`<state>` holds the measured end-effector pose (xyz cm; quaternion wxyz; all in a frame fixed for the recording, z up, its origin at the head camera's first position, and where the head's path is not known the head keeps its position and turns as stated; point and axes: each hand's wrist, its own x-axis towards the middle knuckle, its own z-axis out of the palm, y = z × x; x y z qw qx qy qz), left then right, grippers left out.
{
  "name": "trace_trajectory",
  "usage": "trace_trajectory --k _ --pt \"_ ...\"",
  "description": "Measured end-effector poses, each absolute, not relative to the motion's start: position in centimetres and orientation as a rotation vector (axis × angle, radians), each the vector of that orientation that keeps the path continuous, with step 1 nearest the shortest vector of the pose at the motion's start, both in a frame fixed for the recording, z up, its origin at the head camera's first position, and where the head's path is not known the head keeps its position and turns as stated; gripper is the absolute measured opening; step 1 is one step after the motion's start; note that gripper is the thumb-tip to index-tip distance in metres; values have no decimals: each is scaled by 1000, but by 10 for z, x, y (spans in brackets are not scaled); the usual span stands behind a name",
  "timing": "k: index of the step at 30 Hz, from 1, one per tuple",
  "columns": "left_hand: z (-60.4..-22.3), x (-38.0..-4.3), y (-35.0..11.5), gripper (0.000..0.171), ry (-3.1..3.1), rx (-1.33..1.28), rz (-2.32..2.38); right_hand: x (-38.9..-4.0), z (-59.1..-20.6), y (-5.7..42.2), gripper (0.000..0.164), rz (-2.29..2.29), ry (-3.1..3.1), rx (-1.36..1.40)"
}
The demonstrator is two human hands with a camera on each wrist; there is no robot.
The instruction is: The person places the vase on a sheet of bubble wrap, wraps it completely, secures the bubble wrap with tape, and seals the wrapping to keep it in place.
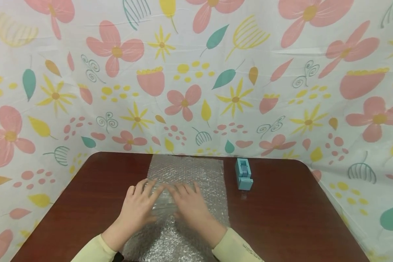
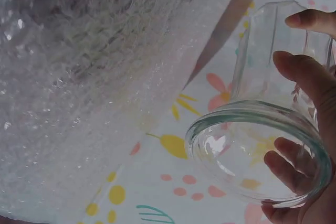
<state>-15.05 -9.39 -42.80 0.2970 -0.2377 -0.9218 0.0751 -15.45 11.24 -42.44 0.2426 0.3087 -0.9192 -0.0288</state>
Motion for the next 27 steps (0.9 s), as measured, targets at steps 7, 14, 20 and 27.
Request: trace_trajectory --k 7,14,20,27 --pt "-429 -145 -95 109 -2439 -703 202 -151 -426 123 95 -48 -2482 861" --pt "-432 -141 -98 112 -2363 -771 91 -144 -420 128 93 -19 -2498 859" --pt "-434 -133 -100 110 -2386 -838 44 -132 -424 133 91 1 -2544 904" --pt "-440 -124 -97 109 -2443 -905 33 -122 -435 138 90 60 -2591 948"
